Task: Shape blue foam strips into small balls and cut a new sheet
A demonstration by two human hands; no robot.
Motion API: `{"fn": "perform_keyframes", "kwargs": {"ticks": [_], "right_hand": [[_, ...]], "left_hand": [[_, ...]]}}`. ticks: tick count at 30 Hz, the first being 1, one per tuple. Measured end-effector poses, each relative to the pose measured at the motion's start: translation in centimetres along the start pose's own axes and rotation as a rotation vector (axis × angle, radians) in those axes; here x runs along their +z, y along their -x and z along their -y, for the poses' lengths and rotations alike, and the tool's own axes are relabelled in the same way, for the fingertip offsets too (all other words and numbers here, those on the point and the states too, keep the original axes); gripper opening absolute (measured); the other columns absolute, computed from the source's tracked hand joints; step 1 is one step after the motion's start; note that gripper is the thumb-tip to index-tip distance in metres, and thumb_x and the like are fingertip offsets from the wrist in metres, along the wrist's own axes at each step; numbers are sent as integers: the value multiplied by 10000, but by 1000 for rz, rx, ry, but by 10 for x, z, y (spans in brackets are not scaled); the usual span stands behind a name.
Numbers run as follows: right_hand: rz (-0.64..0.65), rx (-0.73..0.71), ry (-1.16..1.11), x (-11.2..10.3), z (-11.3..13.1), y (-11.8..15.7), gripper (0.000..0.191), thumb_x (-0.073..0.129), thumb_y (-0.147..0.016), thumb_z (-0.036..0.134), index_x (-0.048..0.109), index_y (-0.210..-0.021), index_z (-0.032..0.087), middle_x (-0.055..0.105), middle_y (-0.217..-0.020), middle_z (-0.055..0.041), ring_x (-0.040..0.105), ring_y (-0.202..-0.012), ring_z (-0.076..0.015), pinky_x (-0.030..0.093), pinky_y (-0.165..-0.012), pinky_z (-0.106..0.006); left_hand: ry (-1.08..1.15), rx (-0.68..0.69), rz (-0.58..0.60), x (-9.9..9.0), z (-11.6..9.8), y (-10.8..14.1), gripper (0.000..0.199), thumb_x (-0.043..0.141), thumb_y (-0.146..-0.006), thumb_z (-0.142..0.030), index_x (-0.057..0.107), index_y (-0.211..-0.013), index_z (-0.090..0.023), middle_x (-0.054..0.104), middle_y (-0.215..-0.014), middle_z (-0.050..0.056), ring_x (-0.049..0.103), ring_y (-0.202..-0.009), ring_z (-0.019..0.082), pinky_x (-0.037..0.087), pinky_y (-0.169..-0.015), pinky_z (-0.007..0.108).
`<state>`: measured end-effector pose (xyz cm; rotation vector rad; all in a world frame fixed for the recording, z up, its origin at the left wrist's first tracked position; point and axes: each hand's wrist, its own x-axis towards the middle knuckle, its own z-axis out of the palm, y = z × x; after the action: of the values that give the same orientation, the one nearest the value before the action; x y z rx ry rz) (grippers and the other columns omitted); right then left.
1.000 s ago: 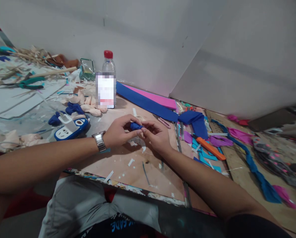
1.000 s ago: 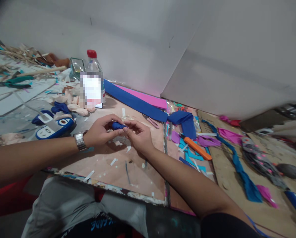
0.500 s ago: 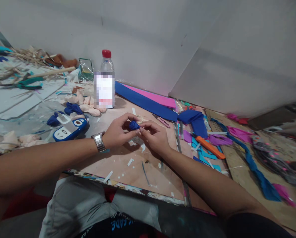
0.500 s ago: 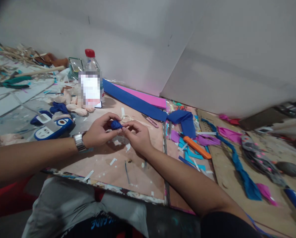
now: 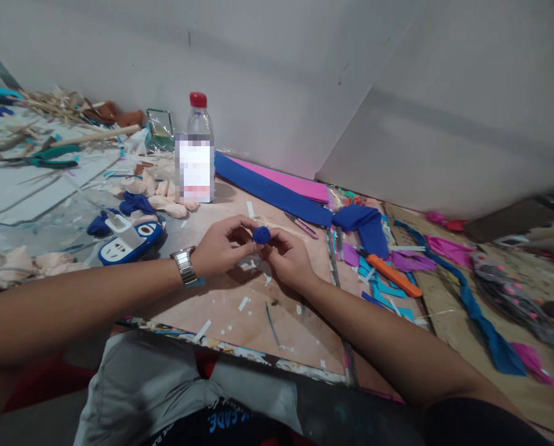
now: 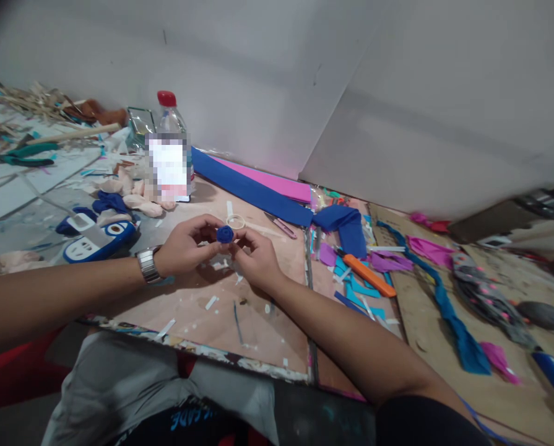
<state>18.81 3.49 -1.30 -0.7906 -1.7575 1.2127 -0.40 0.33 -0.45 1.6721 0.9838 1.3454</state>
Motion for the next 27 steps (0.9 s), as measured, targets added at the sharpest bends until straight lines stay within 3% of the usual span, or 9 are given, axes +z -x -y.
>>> {"fn": "perform_keyframes", "kwargs": {"ticks": [5, 10, 14, 17, 20, 27], "right_hand": [[31, 75, -45, 4, 5, 2, 283, 753, -863, 439, 608, -946, 210, 629, -837, 17, 595, -698, -126, 487, -656, -253], [-19, 141, -104, 6, -2, 3, 299, 677, -876, 314, 527, -1131, 269, 581, -976, 35, 570, -608, -76, 447, -540, -209], [-45, 109, -89, 5, -5, 1, 218, 644, -903, 319, 540, -1085, 257, 551, -929, 34, 532, -610, -79, 418, -535, -213], [-47, 97, -107, 5, -4, -1, 218, 657, -904, 327, 546, -1079, 258, 540, -944, 33, 518, -614, -76, 425, -554, -220], [-68, 100, -117, 5, -3, -3, 242, 663, -895, 343, 543, -1086, 258, 554, -986, 25, 518, -632, -79, 443, -575, -225], [-74, 123, -68, 3, 0, -7, 258, 651, -870, 332, 532, -1082, 246, 577, -1017, 13, 498, -612, -73, 442, -551, -221]], "left_hand": [[-3, -50, -22, 0, -6, 0, 260, 749, -877, -397, 720, -934, -145, 766, -911, 88, 735, -785, 173, 599, -720, 291], [19, -211, -7, 2, -4, -1, 262, 734, -883, -409, 683, -943, -159, 748, -733, 46, 700, -601, 154, 516, -498, 220], [-1, -255, -37, 1, -2, -2, 254, 694, -904, -415, 660, -951, -168, 673, -619, 2, 580, -445, 120, 424, -411, 213], [-147, -77, -33, -1, -7, 0, 197, 674, -909, -361, 679, -932, -166, 689, -712, 22, 616, -582, 128, 474, -533, 235], [-254, 189, 113, -1, -15, 5, 147, 635, -920, -293, 706, -920, -164, 714, -838, 49, 608, -687, 123, 485, -652, 255], [-299, 331, 371, 1, -21, 10, 174, 586, -957, -304, 719, -953, -192, 706, -796, 48, 600, -690, 147, 474, -664, 280]]}}
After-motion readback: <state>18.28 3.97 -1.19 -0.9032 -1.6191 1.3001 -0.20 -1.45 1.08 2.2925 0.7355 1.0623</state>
